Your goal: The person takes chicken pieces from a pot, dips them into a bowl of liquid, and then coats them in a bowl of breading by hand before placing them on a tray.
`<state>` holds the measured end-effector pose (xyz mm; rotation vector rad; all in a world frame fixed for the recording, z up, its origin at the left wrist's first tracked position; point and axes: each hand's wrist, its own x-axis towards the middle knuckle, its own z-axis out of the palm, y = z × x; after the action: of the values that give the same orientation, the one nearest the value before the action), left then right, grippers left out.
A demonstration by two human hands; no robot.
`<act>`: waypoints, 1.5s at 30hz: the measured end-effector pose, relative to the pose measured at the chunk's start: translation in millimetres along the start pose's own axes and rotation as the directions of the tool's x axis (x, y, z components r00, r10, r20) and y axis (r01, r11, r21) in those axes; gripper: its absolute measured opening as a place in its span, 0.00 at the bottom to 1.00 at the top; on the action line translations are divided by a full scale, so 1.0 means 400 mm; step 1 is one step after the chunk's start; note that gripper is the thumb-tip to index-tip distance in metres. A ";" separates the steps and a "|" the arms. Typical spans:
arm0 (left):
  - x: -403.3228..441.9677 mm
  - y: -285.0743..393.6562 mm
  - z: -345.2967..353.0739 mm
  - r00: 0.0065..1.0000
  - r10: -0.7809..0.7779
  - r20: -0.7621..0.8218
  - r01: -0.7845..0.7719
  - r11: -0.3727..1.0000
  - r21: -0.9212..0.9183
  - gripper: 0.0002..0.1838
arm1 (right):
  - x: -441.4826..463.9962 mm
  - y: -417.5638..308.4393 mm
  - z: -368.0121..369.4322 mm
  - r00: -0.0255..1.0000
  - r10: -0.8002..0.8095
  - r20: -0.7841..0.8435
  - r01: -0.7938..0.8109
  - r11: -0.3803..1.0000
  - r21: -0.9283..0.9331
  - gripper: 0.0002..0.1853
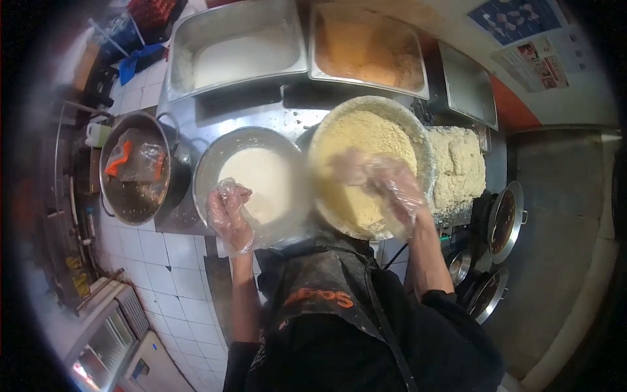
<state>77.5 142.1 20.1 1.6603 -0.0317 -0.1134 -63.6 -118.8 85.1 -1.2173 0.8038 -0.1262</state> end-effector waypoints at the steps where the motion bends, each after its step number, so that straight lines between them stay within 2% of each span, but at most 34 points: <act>1: 0.000 0.007 0.025 0.999 0.000 0.032 0.001 1.000 -0.014 0.14 | -0.002 0.031 -0.059 0.990 -0.087 -0.109 0.089 0.996 0.013 0.14; 2: -0.003 0.006 0.050 0.999 -0.002 0.043 0.002 1.000 -0.010 0.14 | 0.002 0.031 -0.099 0.989 -0.084 -0.118 0.087 0.996 0.019 0.14; 5: -0.014 0.010 0.122 0.990 0.046 0.130 -0.035 0.996 -0.085 0.13 | 0.035 0.035 -0.155 0.938 -0.341 -0.055 0.257 0.795 -0.550 0.12; 7: -0.026 0.029 0.168 0.951 0.149 0.269 -0.164 0.986 0.034 0.14 | 0.058 0.049 -0.098 0.961 -0.259 -0.093 0.166 0.814 -0.557 0.15; 9: -0.063 0.049 0.224 0.933 0.179 0.312 -0.194 0.981 0.018 0.13 | 0.050 0.058 -0.054 0.986 -0.103 0.131 0.166 0.671 -0.723 0.13; 10: -0.077 0.061 0.253 0.915 0.215 0.342 -0.228 0.974 -0.004 0.13 | 0.041 0.066 -0.063 0.986 -0.105 0.131 0.167 0.674 -0.719 0.13; 12: -0.113 0.101 0.275 0.907 0.118 0.404 -0.163 0.983 0.079 0.15 | 0.016 0.086 -0.082 0.916 -0.232 0.326 0.399 0.594 -0.699 0.14; 13: -0.124 0.122 0.286 0.833 0.075 0.547 -0.267 0.922 0.281 0.17 | -0.012 0.040 -0.087 0.967 -0.186 0.172 0.253 0.652 -0.715 0.15; 14: -0.136 0.134 0.300 0.746 -0.010 0.666 -0.388 0.806 0.447 0.19 | -0.004 0.056 -0.128 0.968 -0.187 0.168 0.250 0.654 -0.714 0.15; 15: -0.151 0.132 0.316 0.742 -0.014 0.670 -0.390 0.804 0.449 0.19 | 0.012 0.097 -0.182 0.976 -0.212 0.043 0.150 0.522 -0.840 0.18; 16: -0.168 0.122 0.333 0.645 -0.157 0.748 -0.482 0.675 0.558 0.16 | 0.028 0.133 -0.219 0.964 -0.256 -0.074 0.029 0.377 -0.926 0.21; 17: -0.183 0.107 0.351 0.548 -0.312 0.776 -0.582 0.524 0.622 0.15 | 0.047 0.152 -0.234 0.964 -0.255 -0.076 0.028 0.381 -0.924 0.21; 19: -0.222 0.045 0.400 0.589 -0.336 0.735 -0.600 0.427 0.677 0.19 | 0.072 0.178 -0.258 0.980 0.012 -0.197 -0.197 0.143 -0.970 0.27; 20: -0.233 0.020 0.419 0.631 -0.351 0.692 -0.609 0.327 0.722 0.24 | 0.070 0.166 -0.240 0.981 0.016 -0.195 -0.196 0.147 -0.970 0.27; 21: -0.233 -0.002 0.427 0.632 -0.355 0.689 -0.609 0.323 0.725 0.24 | 0.068 0.154 -0.208 0.960 0.171 -0.223 -0.259 0.223 -0.940 0.30; 22: -0.221 -0.017 0.441 0.628 -0.461 0.627 -0.442 0.451 0.775 0.34 | 0.070 0.143 -0.190 0.919 0.317 -0.233 -0.327 0.287 -0.900 0.33; 23: -0.215 -0.029 0.452 0.596 -0.565 0.570 -0.248 0.546 0.800 0.45 | 0.076 0.210 -0.216 0.922 0.313 -0.230 -0.323 0.290 -0.901 0.33; 25: -0.224 -0.058 0.462 0.632 -0.558 0.538 -0.177 0.572 0.801 0.46 | 0.079 0.402 -0.291 0.997 0.073 -0.038 -0.070 0.492 -0.868 0.35; 26: -0.219 -0.046 0.471 0.665 -0.550 0.506 -0.106 0.601 0.792 0.46 | 0.072 0.389 -0.297 0.997 0.067 -0.039 -0.067 0.495 -0.866 0.35; 27: -0.212 -0.030 0.473 0.668 -0.542 0.510 -0.113 0.603 0.789 0.46 | 0.070 0.374 -0.307 0.998 0.051 -0.027 -0.057 0.775 -0.630 0.30; 28: -0.207 0.035 0.466 0.721 -0.358 0.594 -0.223 0.692 0.687 0.46 | 0.056 0.350 -0.314 0.999 0.044 -0.019 -0.048 0.950 -0.310 0.27; 29: -0.209 0.070 0.455 0.745 -0.166 0.646 -0.334 0.746 0.576 0.45 | 0.031 0.316 -0.321 0.972 -0.217 0.093 0.236 0.872 -0.430 0.27; 30: -0.204 0.063 0.448 0.744 -0.171 0.646 -0.332 0.744 0.580 0.45 | 0.016 0.254 -0.299 0.973 -0.213 0.092 0.231 0.874 -0.427 0.27; 31: -0.184 0.051 0.446 0.575 -0.478 0.664 -0.230 0.685 0.691 0.43 | 0.018 0.175 -0.267 0.996 0.079 0.047 -0.017 0.657 -0.753 0.27; 32: -0.165 0.047 0.450 0.342 -0.723 0.600 -0.163 0.584 0.796 0.42 | 0.032 0.134 -0.239 0.942 0.318 -0.109 -0.202 0.275 -0.940 0.28; 33: -0.159 0.056 0.452 0.348 -0.719 0.601 -0.167 0.584 0.795 0.42 | 0.049 0.160 -0.216 0.882 0.444 -0.161 -0.335 0.347 -0.876 0.28; 34: -0.158 0.075 0.455 0.400 -0.681 0.614 -0.084 0.639 0.764 0.42 | 0.045 0.160 -0.212 0.883 0.441 -0.160 -0.333 0.349 -0.876 0.28; 36: -0.166 0.129 0.459 0.510 -0.602 0.615 0.076 0.744 0.664 0.43 | 0.014 0.165 -0.202 0.922 0.385 0.036 -0.170 0.487 -0.857 0.28; 37: -0.167 0.155 0.464 0.567 -0.560 0.604 0.144 0.790 0.596 0.43 | -0.001 0.401 -0.299 0.998 0.048 0.049 -0.037 0.976 -0.216 0.28; 40: -0.192 0.166 0.470 0.679 -0.482 0.554 0.263 0.864 0.429 0.44 | 0.006 0.373 -0.316 0.985 -0.093 -0.145 0.094 0.996 -0.004 0.28; 41: -0.198 0.119 0.473 0.761 -0.234 0.605 -0.104 0.876 0.471 0.45 | 0.022 0.206 -0.272 0.989 0.020 -0.148 -0.099 0.829 -0.550 0.28; 42: -0.191 0.073 0.481 0.752 0.037 0.658 -0.460 0.745 0.484 0.45 | 0.038 0.153 -0.248 0.992 -0.020 -0.124 -0.052 0.831 -0.553 0.28; 44: -0.173 -0.007 0.518 0.607 0.158 0.779 -0.726 0.510 0.461 0.42 | 0.091 0.086 -0.197 0.931 -0.351 -0.102 0.083 0.475 -0.876 0.25; 45: -0.129 -0.064 0.538 0.538 0.110 0.836 -0.741 0.534 0.407 0.38 | 0.172 0.031 -0.153 0.896 -0.435 0.087 0.258 0.352 -0.900 0.23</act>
<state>5.0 -64.3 -21.5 2.2465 -1.3644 -0.3890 -55.2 -196.2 34.1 -2.4783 0.7404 -0.1539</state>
